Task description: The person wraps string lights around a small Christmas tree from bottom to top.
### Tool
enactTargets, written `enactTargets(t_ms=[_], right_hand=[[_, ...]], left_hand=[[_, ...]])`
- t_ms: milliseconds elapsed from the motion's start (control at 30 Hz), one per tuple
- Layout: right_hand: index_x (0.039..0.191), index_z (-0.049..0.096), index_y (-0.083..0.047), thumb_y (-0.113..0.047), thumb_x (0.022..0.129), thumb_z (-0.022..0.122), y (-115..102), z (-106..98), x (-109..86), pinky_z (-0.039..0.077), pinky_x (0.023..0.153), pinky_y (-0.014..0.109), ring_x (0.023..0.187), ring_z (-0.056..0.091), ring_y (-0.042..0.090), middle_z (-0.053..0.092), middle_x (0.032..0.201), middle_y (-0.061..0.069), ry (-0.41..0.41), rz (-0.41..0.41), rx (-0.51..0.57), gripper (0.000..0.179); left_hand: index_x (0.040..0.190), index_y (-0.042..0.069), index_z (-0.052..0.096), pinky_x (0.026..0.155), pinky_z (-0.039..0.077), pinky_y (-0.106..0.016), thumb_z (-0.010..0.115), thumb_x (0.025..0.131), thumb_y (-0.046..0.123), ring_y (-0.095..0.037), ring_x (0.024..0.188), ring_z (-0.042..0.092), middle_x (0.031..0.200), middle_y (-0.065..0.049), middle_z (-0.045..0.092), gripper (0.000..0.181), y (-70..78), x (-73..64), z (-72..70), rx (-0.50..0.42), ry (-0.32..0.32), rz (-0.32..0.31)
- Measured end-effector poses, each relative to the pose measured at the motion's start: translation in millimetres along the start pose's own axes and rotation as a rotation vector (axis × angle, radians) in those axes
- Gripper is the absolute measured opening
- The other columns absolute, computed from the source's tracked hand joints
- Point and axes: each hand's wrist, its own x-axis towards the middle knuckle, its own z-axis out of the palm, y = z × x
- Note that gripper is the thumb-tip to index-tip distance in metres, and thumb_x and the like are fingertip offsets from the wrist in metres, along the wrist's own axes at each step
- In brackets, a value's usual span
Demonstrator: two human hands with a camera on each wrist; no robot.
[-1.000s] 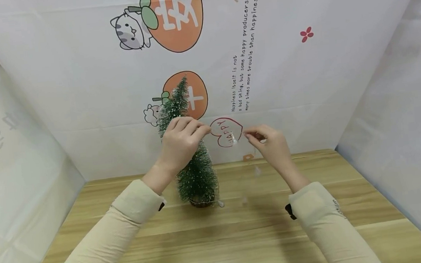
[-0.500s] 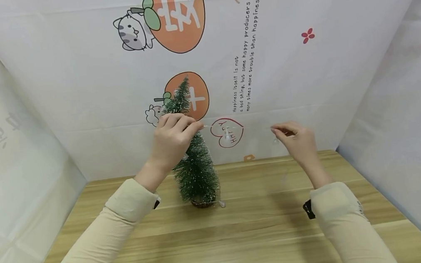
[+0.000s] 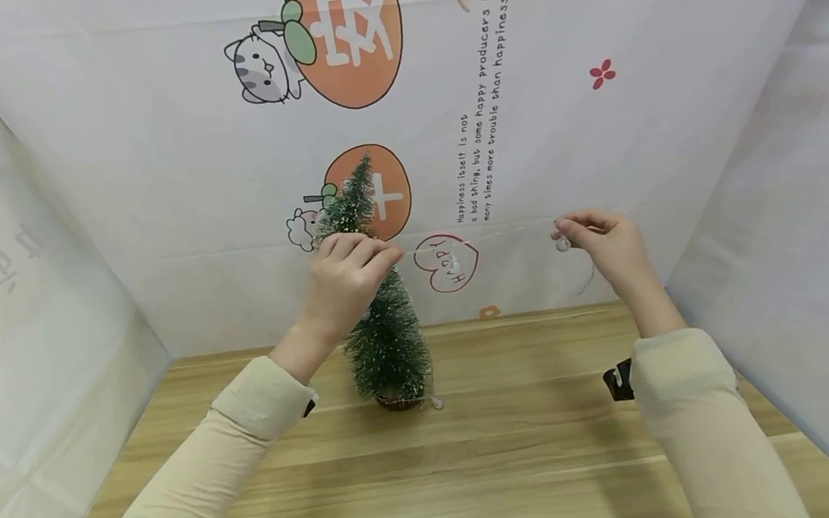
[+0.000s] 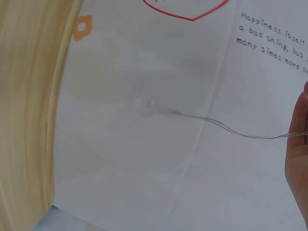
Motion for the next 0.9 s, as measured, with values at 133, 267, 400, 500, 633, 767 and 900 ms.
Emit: enactTargets(t_ms=[133, 267, 400, 500, 633, 767, 900], right_hand=[[0.09, 0.071, -0.016, -0.013, 0.092, 0.062, -11.7, -2.7, 6.6, 0.054, 0.073, 0.011, 0.078, 0.07, 0.002, 0.071, 0.075, -0.008, -0.028, -0.008, 0.13, 0.009], [0.089, 0.068, -0.011, -0.013, 0.091, 0.063, -24.0, -2.6, 12.2, 0.055, 0.073, 0.012, 0.077, 0.071, 0.003, 0.068, 0.073, -0.005, 0.001, -0.029, 0.2, 0.006], [0.088, 0.065, -0.007, -0.009, 0.09, 0.063, -35.8, 0.4, 18.9, 0.055, 0.071, 0.013, 0.074, 0.071, 0.006, 0.066, 0.075, -0.002, 0.063, -0.071, 0.317, 0.003], [0.086, 0.063, -0.004, -0.004, 0.09, 0.062, -44.7, 1.2, 24.2, 0.057, 0.068, 0.016, 0.068, 0.071, 0.008, 0.064, 0.073, 0.001, 0.116, -0.095, 0.423, 0.004], [0.086, 0.061, -0.005, -0.007, 0.089, 0.064, -57.4, -1.0, 29.2, 0.056, 0.063, 0.016, 0.061, 0.069, 0.01, 0.064, 0.07, 0.0, 0.178, -0.048, 0.446, 0.005], [0.088, 0.06, -0.008, -0.014, 0.087, 0.068, -68.0, -3.3, 32.2, 0.055, 0.059, 0.015, 0.059, 0.067, 0.009, 0.063, 0.068, -0.001, 0.211, 0.041, 0.391, 0.01], [0.089, 0.059, -0.009, -0.017, 0.086, 0.07, -77.0, -2.0, 36.6, 0.054, 0.057, 0.015, 0.058, 0.063, 0.008, 0.06, 0.068, -0.002, 0.224, 0.089, 0.351, 0.013]], left_hand=[[0.094, 0.019, 0.074, 0.086, 0.049, -0.028, 0.063, 0.092, 0.017, -0.013, 0.089, 0.063, 0.089, 0.006, 0.072, 0.011, 0.6, -1.4, 0.1, 0.007, -0.009, 0.006], [0.094, 0.019, 0.074, 0.084, 0.048, -0.027, 0.063, 0.092, 0.02, -0.012, 0.087, 0.062, 0.088, 0.006, 0.072, 0.011, 1.2, -4.1, 1.0, 0.031, -0.023, 0.04], [0.095, 0.019, 0.074, 0.084, 0.048, -0.028, 0.063, 0.091, 0.021, -0.012, 0.086, 0.062, 0.088, 0.006, 0.073, 0.012, 1.2, -6.5, 2.1, 0.047, -0.032, 0.049], [0.095, 0.019, 0.074, 0.084, 0.048, -0.028, 0.063, 0.091, 0.022, -0.013, 0.086, 0.063, 0.088, 0.006, 0.073, 0.012, 1.0, -8.3, 2.4, 0.051, -0.042, 0.043], [0.093, 0.019, 0.073, 0.084, 0.048, -0.028, 0.062, 0.092, 0.022, -0.013, 0.085, 0.062, 0.086, 0.006, 0.072, 0.011, 0.9, -10.6, 2.6, 0.053, -0.042, 0.043], [0.092, 0.019, 0.072, 0.083, 0.048, -0.029, 0.062, 0.093, 0.023, -0.014, 0.085, 0.062, 0.086, 0.006, 0.072, 0.011, 1.0, -12.2, 3.2, 0.05, -0.036, 0.048], [0.092, 0.019, 0.072, 0.084, 0.048, -0.028, 0.061, 0.093, 0.023, -0.014, 0.086, 0.062, 0.087, 0.006, 0.072, 0.011, 0.7, -13.5, 4.3, 0.047, -0.038, 0.051]])
